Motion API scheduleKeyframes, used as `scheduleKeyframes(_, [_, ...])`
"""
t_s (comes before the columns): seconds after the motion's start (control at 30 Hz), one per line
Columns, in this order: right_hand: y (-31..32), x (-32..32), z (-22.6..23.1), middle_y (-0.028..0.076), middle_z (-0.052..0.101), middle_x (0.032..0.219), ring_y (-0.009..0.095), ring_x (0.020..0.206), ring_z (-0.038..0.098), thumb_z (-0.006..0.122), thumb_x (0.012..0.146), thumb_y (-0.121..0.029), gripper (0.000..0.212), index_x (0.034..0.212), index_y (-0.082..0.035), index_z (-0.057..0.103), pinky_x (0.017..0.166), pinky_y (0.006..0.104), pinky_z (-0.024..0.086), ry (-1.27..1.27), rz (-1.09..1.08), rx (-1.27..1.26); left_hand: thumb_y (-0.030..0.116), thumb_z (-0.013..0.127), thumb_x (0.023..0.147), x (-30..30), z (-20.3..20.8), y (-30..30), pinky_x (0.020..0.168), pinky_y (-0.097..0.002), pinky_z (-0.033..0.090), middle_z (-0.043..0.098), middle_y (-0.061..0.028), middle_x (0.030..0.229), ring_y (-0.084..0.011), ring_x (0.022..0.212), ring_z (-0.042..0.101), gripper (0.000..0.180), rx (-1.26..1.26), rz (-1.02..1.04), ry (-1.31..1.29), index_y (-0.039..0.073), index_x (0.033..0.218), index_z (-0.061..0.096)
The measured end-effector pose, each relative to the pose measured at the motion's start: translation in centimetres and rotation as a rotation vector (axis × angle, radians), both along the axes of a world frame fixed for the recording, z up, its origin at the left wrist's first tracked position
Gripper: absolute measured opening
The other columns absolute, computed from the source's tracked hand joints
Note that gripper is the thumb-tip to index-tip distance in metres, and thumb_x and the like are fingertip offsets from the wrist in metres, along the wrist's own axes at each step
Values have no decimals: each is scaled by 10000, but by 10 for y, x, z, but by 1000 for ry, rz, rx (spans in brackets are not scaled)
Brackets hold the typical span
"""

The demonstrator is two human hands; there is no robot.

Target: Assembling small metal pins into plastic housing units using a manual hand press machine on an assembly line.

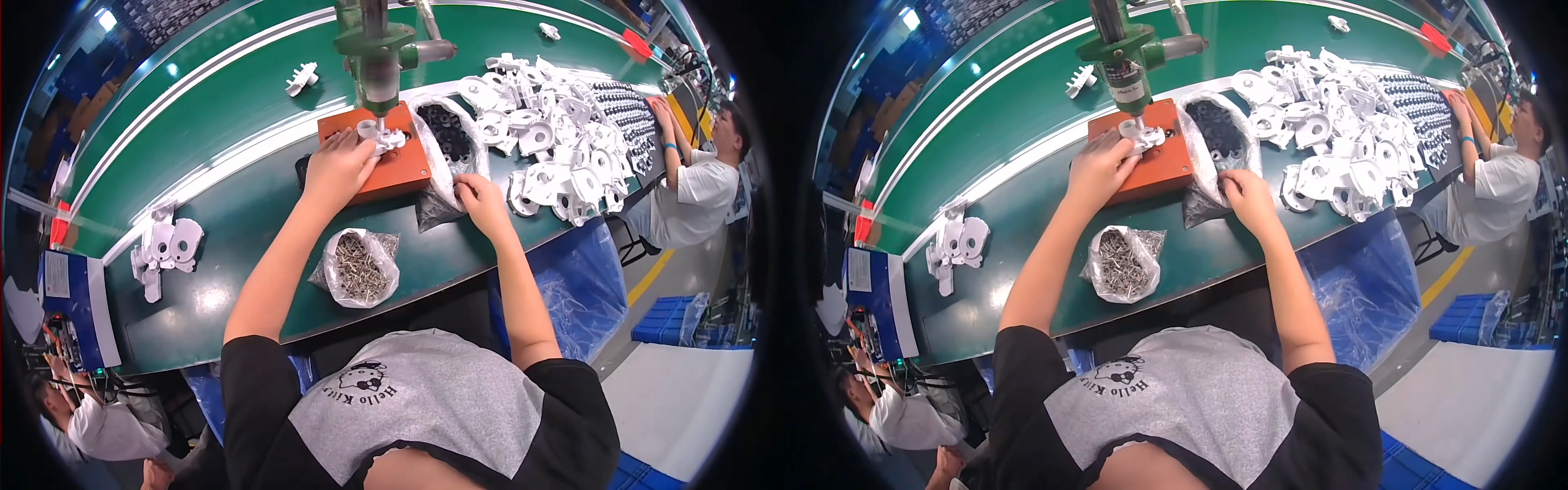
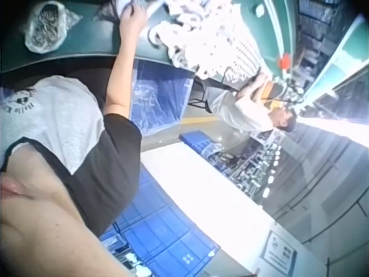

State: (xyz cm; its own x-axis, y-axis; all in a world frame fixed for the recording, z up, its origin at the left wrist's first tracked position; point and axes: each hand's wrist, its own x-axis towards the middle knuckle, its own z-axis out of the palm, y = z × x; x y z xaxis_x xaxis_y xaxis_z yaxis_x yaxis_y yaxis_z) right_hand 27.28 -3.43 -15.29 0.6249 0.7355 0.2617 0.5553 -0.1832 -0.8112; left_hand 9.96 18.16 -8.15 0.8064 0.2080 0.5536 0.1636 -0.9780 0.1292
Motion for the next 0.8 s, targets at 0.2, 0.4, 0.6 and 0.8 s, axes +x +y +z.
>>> scheduleKeyframes(0.2, [3,6,3,171,581,816,329,758,597,582,793,-32,158,946,-18,624,692,388,472,-147,-61,-103,265,642,828,-6,-17,15,938,-416,467,635,-170,1063,-339,1040,603,198,69,-44,-26,77,860,585])
scheduleKeyframes(0.4, [11,15,11,146,590,779,302,687,595,621,789,-37,106,893,-16,615,642,365,474,-145,-153,-36,220,611,818,-5,-26,3,990,-444,419,611,-216,1117,-381,1112,557,171,-75,12,-28,63,884,612])
scheduleKeyframes(0.6, [65,0,55,5,626,764,55,649,524,622,868,-108,134,941,2,641,574,215,425,228,13,267,274,635,790,-9,-31,-4,1050,-451,352,560,-239,1210,-379,1196,492,257,-130,5,-112,73,949,635])
scheduleKeyframes(0.8, [124,-11,48,142,569,940,260,889,563,685,779,-143,212,847,55,656,808,335,453,-212,125,69,253,633,781,-7,-33,-6,1035,-451,368,581,-215,1177,-355,1165,519,254,-106,20,-140,46,930,623])
